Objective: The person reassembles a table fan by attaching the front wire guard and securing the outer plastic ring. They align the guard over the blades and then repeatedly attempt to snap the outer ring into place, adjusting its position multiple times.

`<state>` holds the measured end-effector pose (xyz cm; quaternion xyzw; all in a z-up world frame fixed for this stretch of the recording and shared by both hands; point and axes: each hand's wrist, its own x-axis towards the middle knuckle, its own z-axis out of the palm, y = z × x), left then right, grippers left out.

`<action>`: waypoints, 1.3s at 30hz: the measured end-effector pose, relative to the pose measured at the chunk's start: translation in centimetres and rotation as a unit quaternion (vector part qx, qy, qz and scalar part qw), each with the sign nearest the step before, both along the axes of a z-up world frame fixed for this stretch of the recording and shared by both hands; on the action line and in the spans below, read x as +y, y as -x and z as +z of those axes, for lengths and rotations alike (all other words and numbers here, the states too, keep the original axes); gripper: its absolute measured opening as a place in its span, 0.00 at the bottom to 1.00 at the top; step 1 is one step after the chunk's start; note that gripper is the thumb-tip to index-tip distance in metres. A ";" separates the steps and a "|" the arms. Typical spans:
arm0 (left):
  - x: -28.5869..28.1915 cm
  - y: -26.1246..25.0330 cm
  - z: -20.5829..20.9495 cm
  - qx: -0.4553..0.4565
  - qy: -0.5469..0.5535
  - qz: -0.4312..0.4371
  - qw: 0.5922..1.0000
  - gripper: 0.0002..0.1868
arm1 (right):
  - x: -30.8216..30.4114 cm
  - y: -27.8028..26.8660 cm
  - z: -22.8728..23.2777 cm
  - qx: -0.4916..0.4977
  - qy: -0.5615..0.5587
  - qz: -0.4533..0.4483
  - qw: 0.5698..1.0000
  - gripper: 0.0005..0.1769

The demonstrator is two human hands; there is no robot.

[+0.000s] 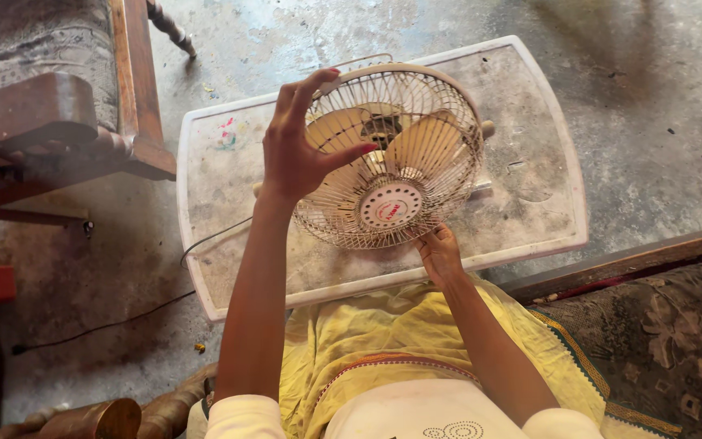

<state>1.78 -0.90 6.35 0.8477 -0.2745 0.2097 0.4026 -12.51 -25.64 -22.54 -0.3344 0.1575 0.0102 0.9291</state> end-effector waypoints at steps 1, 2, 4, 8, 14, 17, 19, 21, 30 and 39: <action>0.0 0.1 0.0 0.005 0.000 0.004 1.000 0.49 | 0.2 -0.1 -0.1 -0.005 0.005 -0.003 1.000 0.15; 0.0 0.3 -0.1 0.009 0.000 0.007 1.000 0.48 | 0.3 -0.2 -0.2 -0.010 0.009 -0.007 1.000 0.15; -0.2 0.3 -0.1 -0.001 -0.003 0.007 1.000 0.49 | 0.6 -0.3 -0.6 -0.017 0.010 -0.012 1.000 0.15; -0.2 0.5 -0.1 -0.011 -0.001 0.004 1.000 0.49 | 1.1 -0.9 -1.9 -0.022 0.028 -0.011 0.999 0.14; -0.3 1.3 0.4 -0.021 0.005 0.001 1.000 0.48 | 1.4 -0.6 -1.8 0.008 0.086 -0.023 0.996 0.13; -0.4 1.6 0.7 -0.006 0.019 -0.003 1.000 0.48 | 1.3 0.8 -0.8 0.004 -0.021 -0.018 1.000 0.17; -0.5 1.6 0.9 -0.003 0.022 -0.001 1.000 0.48 | 1.3 0.2 0.0 -0.126 -0.162 0.023 0.978 0.20; -0.6 2.1 0.8 -0.001 0.020 0.003 1.000 0.48 | 1.6 -0.5 0.8 -0.070 -0.170 -0.051 0.982 0.24; -0.9 3.4 1.1 -0.056 -0.005 0.019 0.998 0.49 | 4.1 -7.7 3.1 -0.023 -0.159 -0.215 0.963 0.39; -0.9 4.1 0.5 -0.052 -0.014 0.034 0.998 0.49 | 4.3 -9.0 0.8 0.051 -0.189 -0.245 0.950 0.44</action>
